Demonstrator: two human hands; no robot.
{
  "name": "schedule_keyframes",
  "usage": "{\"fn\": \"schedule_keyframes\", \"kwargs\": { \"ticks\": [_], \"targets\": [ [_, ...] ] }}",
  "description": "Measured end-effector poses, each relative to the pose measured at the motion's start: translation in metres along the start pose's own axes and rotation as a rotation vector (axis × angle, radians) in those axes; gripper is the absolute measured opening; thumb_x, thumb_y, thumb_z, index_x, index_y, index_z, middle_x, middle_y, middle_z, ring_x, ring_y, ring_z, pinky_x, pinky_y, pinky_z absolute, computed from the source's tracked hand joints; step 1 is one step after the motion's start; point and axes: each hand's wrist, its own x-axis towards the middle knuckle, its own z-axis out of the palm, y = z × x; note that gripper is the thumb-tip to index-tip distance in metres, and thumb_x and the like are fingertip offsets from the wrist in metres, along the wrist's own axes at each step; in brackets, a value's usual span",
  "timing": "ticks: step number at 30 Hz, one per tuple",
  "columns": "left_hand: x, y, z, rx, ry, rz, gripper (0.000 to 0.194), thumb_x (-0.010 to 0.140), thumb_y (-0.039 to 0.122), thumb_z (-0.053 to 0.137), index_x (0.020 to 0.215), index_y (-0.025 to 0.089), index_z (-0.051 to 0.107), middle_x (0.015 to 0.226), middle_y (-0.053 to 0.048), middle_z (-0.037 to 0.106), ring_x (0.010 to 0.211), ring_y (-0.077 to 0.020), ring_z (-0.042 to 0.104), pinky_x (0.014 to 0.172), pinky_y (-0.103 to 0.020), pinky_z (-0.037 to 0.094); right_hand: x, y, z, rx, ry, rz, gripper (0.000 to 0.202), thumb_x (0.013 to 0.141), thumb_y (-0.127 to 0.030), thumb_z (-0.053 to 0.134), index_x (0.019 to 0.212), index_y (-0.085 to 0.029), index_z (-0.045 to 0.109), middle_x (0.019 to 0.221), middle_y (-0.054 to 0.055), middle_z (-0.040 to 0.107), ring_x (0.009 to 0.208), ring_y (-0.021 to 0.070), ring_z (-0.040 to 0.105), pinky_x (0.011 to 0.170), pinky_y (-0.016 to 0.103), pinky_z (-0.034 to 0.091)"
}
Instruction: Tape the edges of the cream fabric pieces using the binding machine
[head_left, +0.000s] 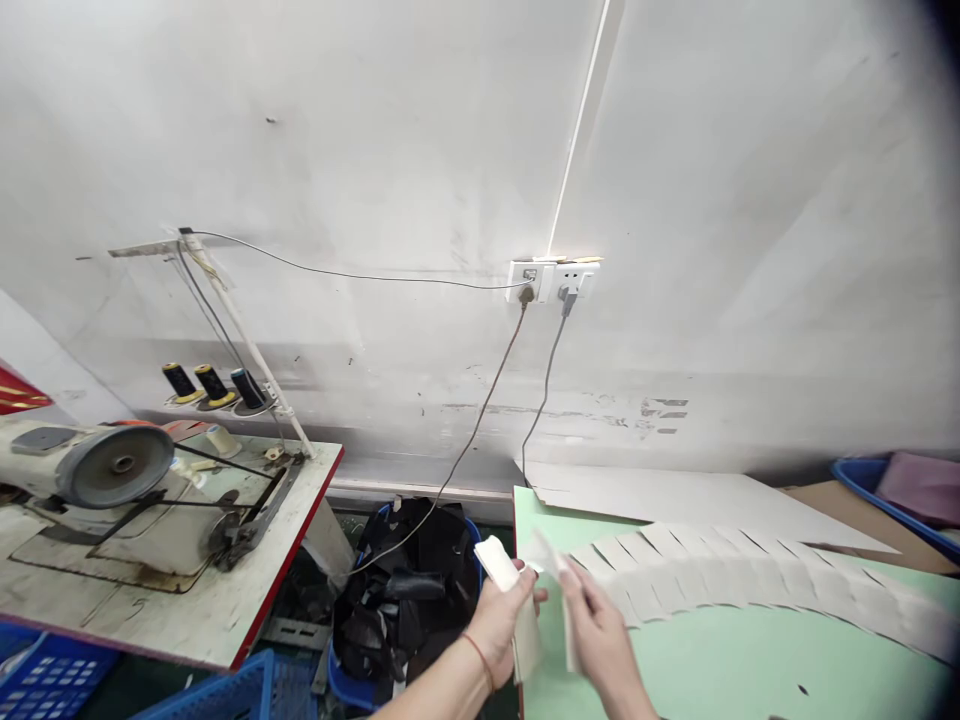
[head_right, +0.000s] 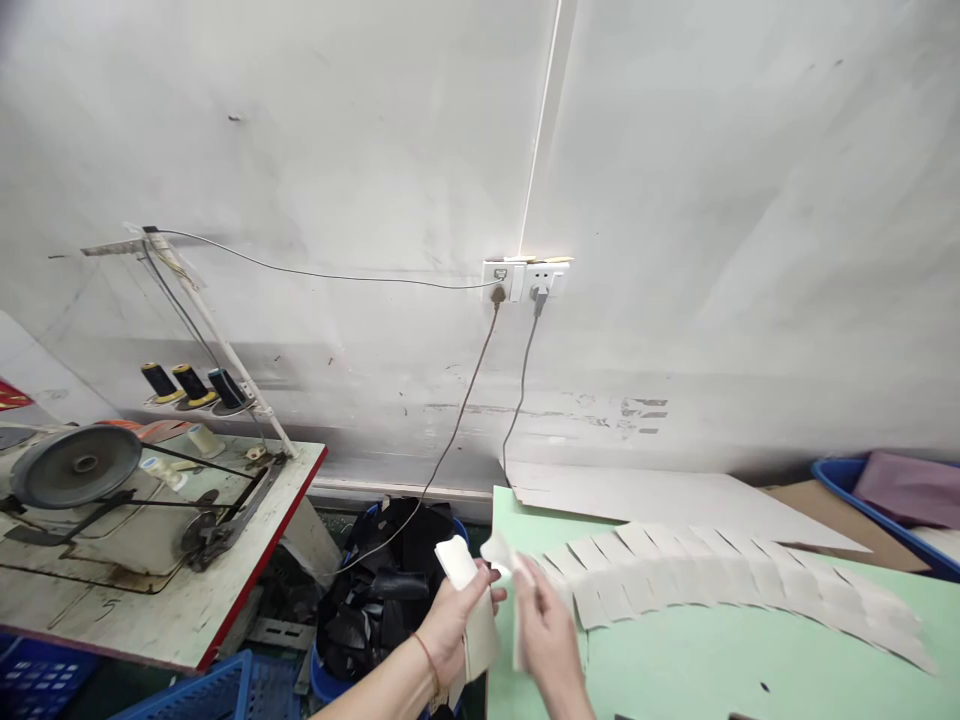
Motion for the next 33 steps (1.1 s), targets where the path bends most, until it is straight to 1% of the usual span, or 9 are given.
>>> {"fn": "schedule_keyframes", "kwargs": {
  "ticks": [5, 8, 11, 14, 18, 22, 25, 29, 33],
  "targets": [
    [-0.002, 0.003, 0.003, -0.181, -0.110, -0.063, 0.061, 0.056, 0.029, 0.085, 0.110, 0.011, 0.061, 0.099, -0.013, 0.070, 0.096, -0.0281, 0.066, 0.092, -0.038, 0.046, -0.013, -0.009, 0.009, -0.158, -0.047, -0.216, 0.061, 0.090, -0.058, 0.032, 0.143, -0.028, 0.041, 0.154, 0.003, 0.031, 0.145, 0.0281, 0.010, 0.113, 0.059, -0.007],
    [-0.008, 0.004, 0.010, -0.203, -0.174, -0.040, 0.058, 0.052, 0.017, 0.080, 0.107, 0.011, 0.062, 0.092, -0.012, 0.071, 0.089, -0.0278, 0.067, 0.088, -0.037, 0.047, 0.004, -0.001, -0.001, -0.123, -0.004, -0.116, 0.060, 0.082, -0.060, 0.045, 0.130, -0.026, 0.058, 0.147, 0.006, 0.044, 0.144, 0.0319, 0.014, 0.113, 0.062, 0.004],
    [-0.010, 0.004, 0.014, -0.123, -0.173, -0.025, 0.059, 0.047, 0.013, 0.080, 0.103, 0.011, 0.062, 0.090, -0.010, 0.071, 0.084, -0.0253, 0.066, 0.079, -0.033, 0.048, 0.021, 0.008, -0.013, -0.083, 0.002, -0.063, 0.066, 0.079, -0.064, 0.045, 0.120, -0.015, 0.065, 0.137, 0.016, 0.054, 0.134, 0.0360, 0.038, 0.109, 0.054, 0.031],
    [-0.005, 0.004, 0.013, -0.069, 0.027, -0.014, 0.058, 0.045, 0.022, 0.088, 0.096, 0.012, 0.061, 0.086, -0.008, 0.069, 0.076, -0.0201, 0.065, 0.073, -0.029, 0.047, 0.021, 0.005, -0.016, -0.040, 0.007, -0.027, 0.075, 0.085, -0.065, 0.032, 0.125, -0.008, 0.060, 0.131, 0.020, 0.059, 0.122, 0.0333, 0.054, 0.100, 0.045, 0.046],
    [0.001, 0.002, 0.012, -0.123, -0.037, -0.087, 0.056, 0.062, 0.050, 0.081, 0.099, 0.012, 0.062, 0.093, -0.011, 0.069, 0.088, -0.0229, 0.066, 0.083, -0.033, 0.048, 0.000, -0.010, -0.006, -0.064, -0.095, -0.130, 0.067, 0.084, -0.066, 0.042, 0.132, -0.022, 0.056, 0.143, 0.009, 0.049, 0.138, 0.0306, 0.034, 0.115, 0.054, 0.018],
    [-0.004, 0.000, 0.015, -0.188, -0.152, -0.071, 0.060, 0.057, 0.027, 0.085, 0.110, 0.012, 0.061, 0.101, -0.013, 0.070, 0.097, -0.0286, 0.066, 0.093, -0.038, 0.046, -0.004, -0.010, -0.006, -0.090, -0.075, -0.189, 0.061, 0.089, -0.062, 0.034, 0.138, -0.029, 0.049, 0.152, 0.004, 0.034, 0.145, 0.0280, 0.011, 0.112, 0.061, -0.006],
    [-0.009, 0.000, 0.018, -0.186, -0.162, -0.057, 0.057, 0.052, 0.017, 0.081, 0.106, 0.013, 0.062, 0.095, -0.012, 0.071, 0.092, -0.0291, 0.067, 0.091, -0.039, 0.047, 0.011, 0.000, -0.015, -0.035, -0.006, -0.122, 0.058, 0.081, -0.064, 0.047, 0.121, -0.026, 0.064, 0.140, 0.008, 0.053, 0.143, 0.0325, 0.018, 0.113, 0.062, 0.007],
    [-0.010, 0.001, 0.019, -0.119, -0.228, -0.056, 0.062, 0.047, 0.011, 0.080, 0.106, 0.013, 0.062, 0.090, -0.009, 0.070, 0.086, -0.0263, 0.066, 0.085, -0.037, 0.048, 0.023, 0.007, -0.024, 0.052, -0.001, -0.085, 0.065, 0.079, -0.066, 0.046, 0.115, -0.016, 0.068, 0.127, 0.015, 0.063, 0.124, 0.0337, 0.052, 0.103, 0.047, 0.042],
    [-0.005, 0.002, 0.018, -0.112, -0.071, -0.054, 0.063, 0.049, 0.032, 0.089, 0.102, 0.012, 0.061, 0.092, -0.011, 0.070, 0.090, -0.0260, 0.066, 0.088, -0.037, 0.046, 0.007, -0.007, -0.021, 0.078, -0.023, -0.066, 0.065, 0.086, -0.064, 0.038, 0.127, -0.020, 0.060, 0.140, 0.011, 0.053, 0.131, 0.0312, 0.045, 0.106, 0.047, 0.039]
  ]
}}
